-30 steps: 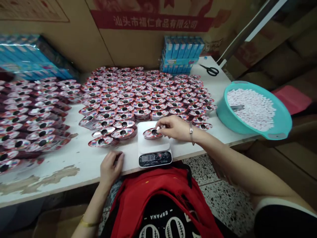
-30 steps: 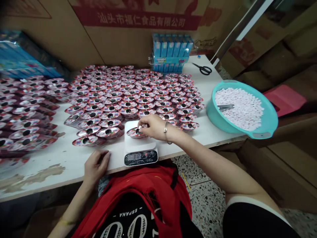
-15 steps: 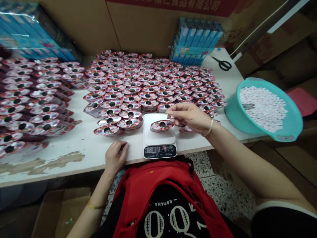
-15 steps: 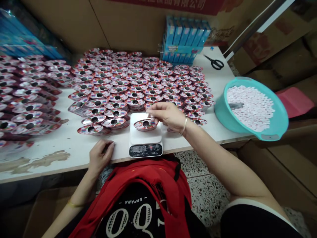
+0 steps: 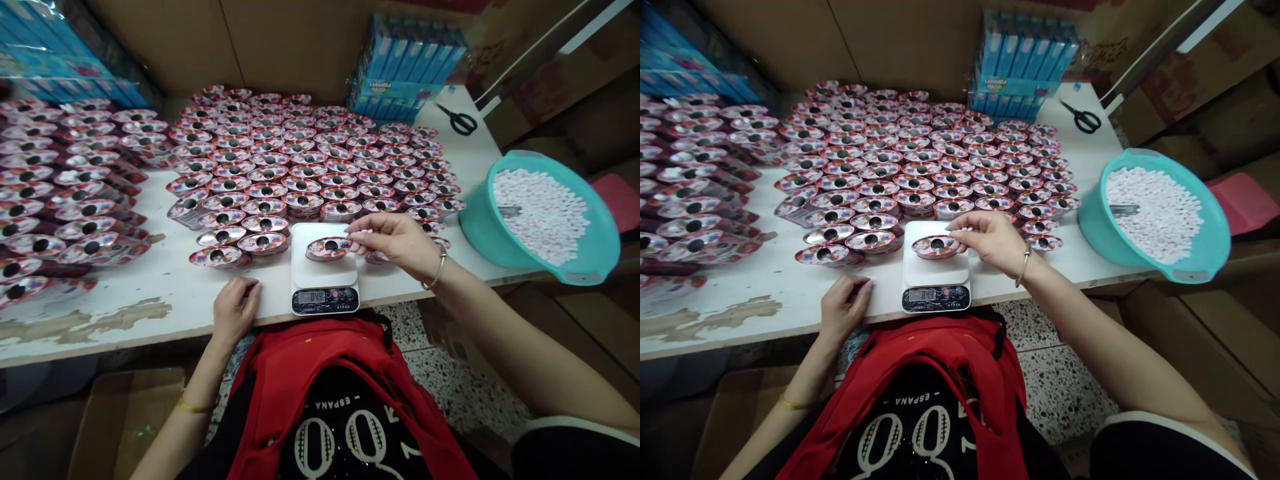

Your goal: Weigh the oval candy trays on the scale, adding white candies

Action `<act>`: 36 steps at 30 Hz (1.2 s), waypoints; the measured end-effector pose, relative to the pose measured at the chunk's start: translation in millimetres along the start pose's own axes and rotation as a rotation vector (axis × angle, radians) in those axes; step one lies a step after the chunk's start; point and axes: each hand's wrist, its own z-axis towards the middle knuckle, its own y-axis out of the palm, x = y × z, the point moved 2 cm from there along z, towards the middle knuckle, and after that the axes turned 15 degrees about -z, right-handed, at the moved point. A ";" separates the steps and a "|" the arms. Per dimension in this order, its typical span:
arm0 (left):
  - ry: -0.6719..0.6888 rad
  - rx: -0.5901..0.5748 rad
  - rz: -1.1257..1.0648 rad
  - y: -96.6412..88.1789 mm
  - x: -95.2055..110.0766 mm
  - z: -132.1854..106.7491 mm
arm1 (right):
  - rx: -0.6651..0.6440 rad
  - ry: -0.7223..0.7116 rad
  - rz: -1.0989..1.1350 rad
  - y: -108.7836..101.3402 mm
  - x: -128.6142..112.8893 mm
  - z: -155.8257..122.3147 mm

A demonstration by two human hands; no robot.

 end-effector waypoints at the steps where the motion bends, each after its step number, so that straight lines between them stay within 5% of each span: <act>1: 0.002 0.002 0.002 0.0 0.2 -0.1 | 0.003 -0.034 -0.037 3.0 -2.9 0.7; 10: 0.033 -0.001 0.011 -0.9 2.2 0.5 | -0.014 -0.210 -0.349 23.9 -9.1 9.1; 24: 0.048 -0.001 0.036 0.1 -0.6 -0.1 | 0.061 -0.441 -0.772 28.3 -15.1 6.1; 30: 0.055 0.006 0.032 0.3 -0.2 0.8 | 0.137 -0.413 -0.525 16.0 -24.7 -2.0; 36: 0.050 0.003 0.030 0.7 0.8 1.2 | 0.206 -0.187 -0.133 -11.2 -13.7 -6.4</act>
